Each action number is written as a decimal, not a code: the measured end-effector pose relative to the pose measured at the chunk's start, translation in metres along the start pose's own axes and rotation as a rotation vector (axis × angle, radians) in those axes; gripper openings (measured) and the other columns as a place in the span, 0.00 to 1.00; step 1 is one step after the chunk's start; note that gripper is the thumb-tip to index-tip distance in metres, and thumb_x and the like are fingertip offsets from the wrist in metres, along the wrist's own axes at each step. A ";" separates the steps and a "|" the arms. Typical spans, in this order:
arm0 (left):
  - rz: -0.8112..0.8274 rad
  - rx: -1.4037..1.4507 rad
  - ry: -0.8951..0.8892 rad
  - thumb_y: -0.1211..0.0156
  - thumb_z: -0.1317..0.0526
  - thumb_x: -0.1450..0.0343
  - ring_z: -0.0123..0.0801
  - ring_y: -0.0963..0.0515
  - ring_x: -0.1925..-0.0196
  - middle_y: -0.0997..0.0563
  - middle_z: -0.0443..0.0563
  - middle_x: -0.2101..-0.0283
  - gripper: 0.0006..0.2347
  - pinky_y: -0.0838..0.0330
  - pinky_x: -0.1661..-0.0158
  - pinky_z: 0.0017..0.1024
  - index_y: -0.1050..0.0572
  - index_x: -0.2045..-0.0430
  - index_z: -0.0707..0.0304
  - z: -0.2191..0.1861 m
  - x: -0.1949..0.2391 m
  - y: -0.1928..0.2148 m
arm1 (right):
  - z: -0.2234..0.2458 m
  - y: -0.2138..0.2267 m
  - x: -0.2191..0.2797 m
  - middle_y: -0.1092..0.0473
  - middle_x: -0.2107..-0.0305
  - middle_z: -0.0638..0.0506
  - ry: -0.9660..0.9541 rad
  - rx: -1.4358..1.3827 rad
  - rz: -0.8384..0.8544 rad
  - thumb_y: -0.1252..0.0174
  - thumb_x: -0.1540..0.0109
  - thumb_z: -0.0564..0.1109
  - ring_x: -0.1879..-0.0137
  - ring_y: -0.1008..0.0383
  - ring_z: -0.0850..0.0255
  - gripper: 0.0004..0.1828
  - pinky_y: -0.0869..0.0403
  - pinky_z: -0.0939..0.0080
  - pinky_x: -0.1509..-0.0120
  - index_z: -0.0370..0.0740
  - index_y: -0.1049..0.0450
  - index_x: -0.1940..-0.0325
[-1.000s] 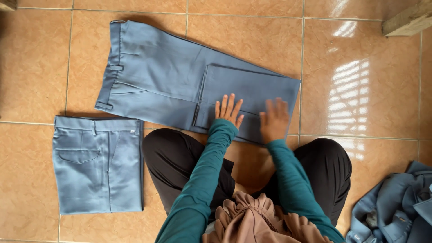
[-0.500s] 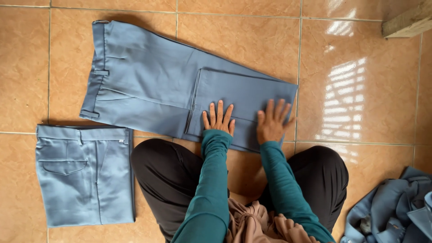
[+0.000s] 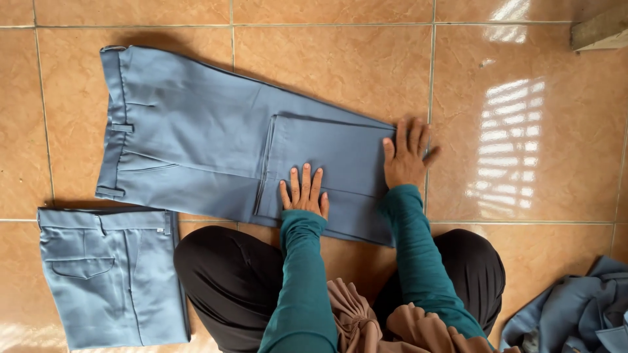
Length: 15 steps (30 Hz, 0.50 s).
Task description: The person sits on a tiled floor and folds several pairs of light blue trousers by hand. They smooth each pair, fold the legs inward, and then fold the garment in half or thirds before stacking them neatly.
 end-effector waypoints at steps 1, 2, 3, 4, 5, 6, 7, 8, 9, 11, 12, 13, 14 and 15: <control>0.003 0.001 0.000 0.61 0.50 0.24 0.52 0.59 0.21 0.56 0.49 0.21 0.27 0.69 0.29 0.60 0.52 0.25 0.42 -0.001 0.000 0.000 | 0.001 -0.003 -0.002 0.70 0.20 0.56 -0.001 0.001 0.003 0.72 0.27 0.72 0.17 0.77 0.55 0.35 0.71 0.26 0.21 0.65 0.59 0.17; 0.006 0.004 0.002 0.61 0.50 0.24 0.52 0.60 0.21 0.55 0.49 0.21 0.27 0.69 0.29 0.60 0.51 0.25 0.42 -0.001 -0.001 0.001 | 0.004 0.001 -0.005 0.68 0.20 0.51 0.009 0.010 -0.069 0.69 0.26 0.71 0.17 0.76 0.49 0.35 0.72 0.23 0.23 0.62 0.57 0.17; 0.009 0.007 0.004 0.61 0.50 0.24 0.52 0.60 0.20 0.55 0.49 0.21 0.27 0.70 0.29 0.60 0.51 0.25 0.42 0.000 -0.001 0.001 | 0.007 0.005 -0.007 0.65 0.21 0.46 0.019 0.020 -0.140 0.66 0.26 0.69 0.18 0.75 0.43 0.35 0.73 0.20 0.25 0.59 0.55 0.17; 0.010 0.003 0.009 0.61 0.50 0.24 0.52 0.60 0.20 0.55 0.49 0.21 0.27 0.70 0.29 0.60 0.51 0.25 0.42 -0.001 -0.003 0.003 | 0.023 0.003 -0.008 0.65 0.21 0.46 0.024 0.017 -0.137 0.66 0.26 0.69 0.18 0.75 0.43 0.35 0.73 0.20 0.25 0.59 0.55 0.17; 0.005 0.003 0.007 0.60 0.51 0.24 0.52 0.59 0.20 0.54 0.49 0.21 0.27 0.68 0.29 0.60 0.50 0.25 0.43 -0.002 -0.004 0.005 | 0.062 0.009 -0.003 0.59 0.22 0.47 0.250 0.034 -0.230 0.58 0.27 0.67 0.18 0.70 0.43 0.34 0.70 0.23 0.24 0.59 0.49 0.18; 0.004 0.002 0.007 0.59 0.51 0.25 0.52 0.58 0.20 0.53 0.50 0.21 0.28 0.67 0.29 0.60 0.49 0.26 0.44 -0.002 -0.003 0.008 | 0.100 0.014 0.010 0.53 0.22 0.49 0.478 0.049 -0.318 0.51 0.29 0.64 0.18 0.64 0.44 0.33 0.67 0.25 0.23 0.60 0.43 0.20; 0.007 -0.001 0.014 0.59 0.51 0.25 0.52 0.58 0.20 0.53 0.50 0.21 0.28 0.67 0.29 0.60 0.49 0.26 0.44 0.000 0.001 0.000 | 0.123 0.005 0.017 0.53 0.22 0.49 0.483 0.045 -0.312 0.51 0.29 0.64 0.18 0.64 0.44 0.33 0.67 0.25 0.23 0.60 0.43 0.20; -0.007 0.005 0.012 0.57 0.51 0.25 0.52 0.57 0.21 0.51 0.51 0.22 0.27 0.66 0.29 0.60 0.47 0.27 0.45 0.001 0.002 -0.006 | 0.162 -0.003 0.033 0.55 0.22 0.53 0.677 -0.014 -0.305 0.52 0.30 0.67 0.17 0.64 0.47 0.32 0.65 0.27 0.22 0.64 0.42 0.22; -0.022 0.012 0.011 0.55 0.50 0.26 0.53 0.56 0.21 0.49 0.52 0.22 0.27 0.65 0.29 0.61 0.44 0.28 0.47 0.002 0.004 -0.012 | 0.198 -0.010 0.051 0.56 0.21 0.58 0.870 -0.074 -0.297 0.52 0.32 0.70 0.17 0.65 0.50 0.32 0.63 0.28 0.20 0.69 0.40 0.24; -0.026 0.017 0.018 0.53 0.50 0.27 0.53 0.56 0.21 0.49 0.52 0.22 0.28 0.64 0.29 0.61 0.45 0.28 0.48 0.003 0.003 -0.015 | 0.219 -0.014 0.046 0.52 0.23 0.59 0.939 -0.103 -0.297 0.56 0.31 0.70 0.17 0.60 0.52 0.31 0.63 0.30 0.19 0.70 0.40 0.24; -0.027 0.027 0.027 0.52 0.50 0.28 0.52 0.56 0.21 0.49 0.52 0.22 0.29 0.63 0.28 0.60 0.45 0.28 0.50 0.004 0.006 -0.017 | 0.231 -0.016 0.049 0.47 0.24 0.60 1.008 -0.129 -0.291 0.59 0.30 0.71 0.18 0.56 0.54 0.29 0.64 0.31 0.18 0.71 0.40 0.25; -0.025 0.025 0.033 0.52 0.50 0.28 0.52 0.56 0.21 0.49 0.52 0.22 0.29 0.63 0.28 0.60 0.45 0.28 0.50 0.004 0.003 -0.008 | 0.234 -0.017 0.034 0.47 0.24 0.60 1.012 -0.133 -0.286 0.59 0.30 0.71 0.18 0.56 0.54 0.29 0.64 0.31 0.18 0.71 0.40 0.25; -0.024 0.031 0.028 0.51 0.52 0.28 0.52 0.56 0.21 0.50 0.50 0.22 0.30 0.64 0.29 0.60 0.46 0.27 0.48 0.002 0.000 0.001 | 0.236 -0.025 0.015 0.50 0.23 0.60 0.980 -0.057 -0.230 0.59 0.29 0.70 0.17 0.60 0.53 0.29 0.64 0.28 0.20 0.73 0.43 0.23; -0.023 0.038 0.023 0.50 0.53 0.28 0.52 0.56 0.21 0.51 0.49 0.21 0.31 0.65 0.29 0.60 0.47 0.26 0.45 -0.001 -0.002 0.010 | 0.236 -0.032 -0.003 0.53 0.22 0.61 0.947 0.019 -0.174 0.59 0.28 0.68 0.17 0.63 0.53 0.28 0.64 0.26 0.21 0.76 0.45 0.22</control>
Point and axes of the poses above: each hand's wrist, its own x-axis away from the middle knuckle, its own y-axis out of the back of the hand, z = x × y, the point moved 10 cm from there along -x, towards the middle knuckle
